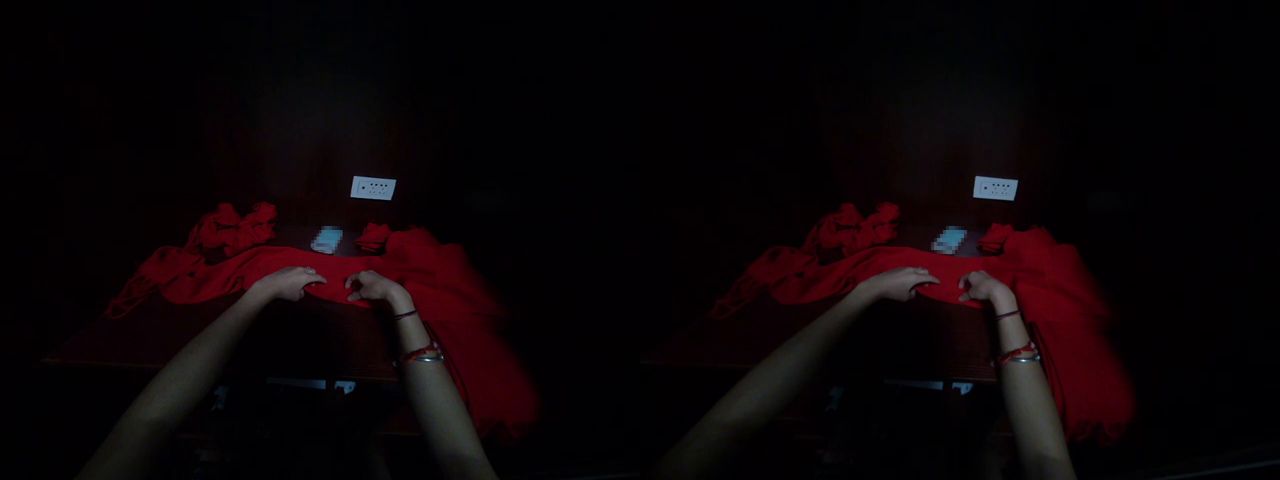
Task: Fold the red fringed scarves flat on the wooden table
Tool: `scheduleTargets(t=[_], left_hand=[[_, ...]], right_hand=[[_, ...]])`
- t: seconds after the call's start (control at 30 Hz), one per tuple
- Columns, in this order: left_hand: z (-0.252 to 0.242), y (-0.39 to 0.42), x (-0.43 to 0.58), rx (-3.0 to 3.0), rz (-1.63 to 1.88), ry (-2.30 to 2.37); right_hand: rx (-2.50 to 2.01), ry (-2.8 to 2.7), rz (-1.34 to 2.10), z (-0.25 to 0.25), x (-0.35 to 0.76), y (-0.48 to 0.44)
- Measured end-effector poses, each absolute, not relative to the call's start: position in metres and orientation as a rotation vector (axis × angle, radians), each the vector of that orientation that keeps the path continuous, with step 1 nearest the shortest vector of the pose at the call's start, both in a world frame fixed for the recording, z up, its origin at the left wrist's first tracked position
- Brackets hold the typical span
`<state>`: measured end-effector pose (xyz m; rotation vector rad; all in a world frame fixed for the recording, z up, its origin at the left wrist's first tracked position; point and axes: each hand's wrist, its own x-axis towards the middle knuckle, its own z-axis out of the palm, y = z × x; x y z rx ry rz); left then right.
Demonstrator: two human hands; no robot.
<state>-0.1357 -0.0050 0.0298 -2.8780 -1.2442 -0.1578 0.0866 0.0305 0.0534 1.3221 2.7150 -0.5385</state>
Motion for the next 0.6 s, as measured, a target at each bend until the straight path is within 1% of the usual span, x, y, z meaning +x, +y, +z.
scheduleTargets(t=[0.1,0.2,0.33,0.47,0.6], left_hand=[[0.025,0.001,-0.138,-2.839,-0.274,-1.241],[0.024,0.007,-0.144,-2.818,-0.409,-1.314],[0.026,0.01,-0.15,-2.721,-0.535,-1.415],[0.026,0.011,-0.151,-2.692,-0.581,-1.318],[0.024,0.013,-0.153,-2.663,-0.6,-1.297]], right_hand=[[1.293,2.722,-0.627,0.052,0.088,0.031],[1.258,2.791,-0.617,0.049,0.087,0.032],[1.224,2.979,-0.447,0.043,0.083,0.035],[1.233,3.091,-0.246,0.042,0.081,0.038],[1.258,3.099,-0.162,0.043,0.082,0.039]])
